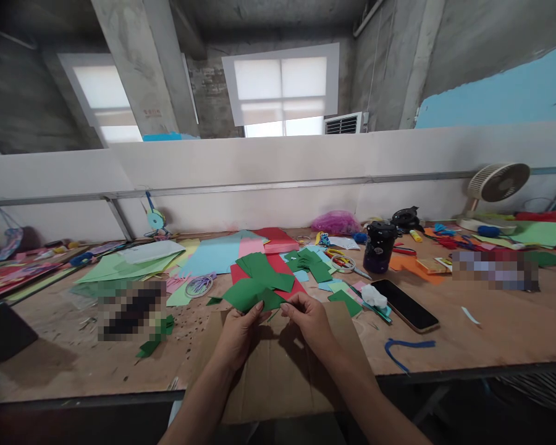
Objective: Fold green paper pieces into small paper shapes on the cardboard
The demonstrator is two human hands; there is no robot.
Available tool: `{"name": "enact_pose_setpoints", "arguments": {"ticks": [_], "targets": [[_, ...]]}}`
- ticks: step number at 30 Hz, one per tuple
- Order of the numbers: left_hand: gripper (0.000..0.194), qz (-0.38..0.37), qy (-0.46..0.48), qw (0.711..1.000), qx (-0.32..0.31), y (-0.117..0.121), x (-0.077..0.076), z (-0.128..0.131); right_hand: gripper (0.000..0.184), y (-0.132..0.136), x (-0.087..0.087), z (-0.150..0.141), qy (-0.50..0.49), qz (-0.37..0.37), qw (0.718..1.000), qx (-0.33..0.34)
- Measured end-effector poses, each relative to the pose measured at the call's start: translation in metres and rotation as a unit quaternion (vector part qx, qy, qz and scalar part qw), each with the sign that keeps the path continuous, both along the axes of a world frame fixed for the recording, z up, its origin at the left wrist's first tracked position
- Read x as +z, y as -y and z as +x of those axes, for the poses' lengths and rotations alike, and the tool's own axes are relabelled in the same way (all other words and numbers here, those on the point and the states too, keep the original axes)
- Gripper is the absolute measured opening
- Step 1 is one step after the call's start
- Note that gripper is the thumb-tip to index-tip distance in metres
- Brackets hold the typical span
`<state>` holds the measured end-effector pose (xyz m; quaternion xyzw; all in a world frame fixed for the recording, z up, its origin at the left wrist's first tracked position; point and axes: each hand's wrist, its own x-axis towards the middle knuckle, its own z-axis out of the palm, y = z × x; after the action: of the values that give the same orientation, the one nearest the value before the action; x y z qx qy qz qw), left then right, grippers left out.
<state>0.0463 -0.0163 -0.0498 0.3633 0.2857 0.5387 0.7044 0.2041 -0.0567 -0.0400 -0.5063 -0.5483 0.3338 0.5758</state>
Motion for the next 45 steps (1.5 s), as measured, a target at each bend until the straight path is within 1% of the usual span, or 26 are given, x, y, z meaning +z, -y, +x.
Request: {"name": "enact_pose_setpoints", "arguments": {"ticks": [4,9,16,24,28,30,32,36,40,42,45], "targets": [[0.043,0.008,0.001,1.0,-0.008,-0.0008,-0.0006,-0.0005,0.022,0.0001,0.0002,0.0001,-0.007,0.004,1.0,0.008],[0.041,0.002,0.004,1.0,-0.007,-0.0006,-0.0007,-0.0002,0.023,0.002,0.0038,-0.0006,-0.007,-0.01,1.0,0.008],[0.039,0.024,0.006,1.0,-0.011,-0.0036,-0.0065,-0.0009,0.02,0.0028,0.0033,-0.0012,-0.024,-0.015,0.999,0.026],[0.042,0.02,0.003,1.0,-0.018,-0.0005,-0.0026,0.0004,0.022,0.0034,0.0014,0.0024,0.011,0.005,0.999,0.03],[0.038,0.04,-0.044,0.998,-0.021,0.0016,-0.0024,-0.0001,0.02,0.0051,0.0027,-0.0003,0.028,-0.026,0.998,0.053],[0.037,0.048,-0.075,0.996,-0.018,0.0019,-0.0029,-0.0005,0.022,0.006,0.004,-0.0021,0.046,-0.045,0.997,0.051],[0.038,0.058,-0.088,0.994,-0.02,0.0018,-0.0036,-0.0009,0.023,0.0063,0.0046,-0.0028,0.06,-0.05,0.996,0.041],[0.039,0.049,-0.094,0.994,-0.035,0.0016,-0.0054,-0.0007,0.02,0.0043,0.0021,-0.0001,0.046,-0.039,0.997,0.044],[0.037,0.033,-0.102,0.994,-0.02,0.0021,-0.0053,0.001,0.018,0.0016,-0.0014,0.002,0.019,-0.024,0.998,0.055],[0.037,0.029,-0.098,0.995,-0.018,0.0021,-0.0044,0.0026,0.018,0.0018,-0.0012,0.0011,0.025,-0.029,0.998,0.058],[0.036,0.046,-0.083,0.995,-0.022,0.0014,-0.0033,0.0053,0.018,0.0036,0.0008,-0.0014,0.045,-0.045,0.997,0.051]]}}
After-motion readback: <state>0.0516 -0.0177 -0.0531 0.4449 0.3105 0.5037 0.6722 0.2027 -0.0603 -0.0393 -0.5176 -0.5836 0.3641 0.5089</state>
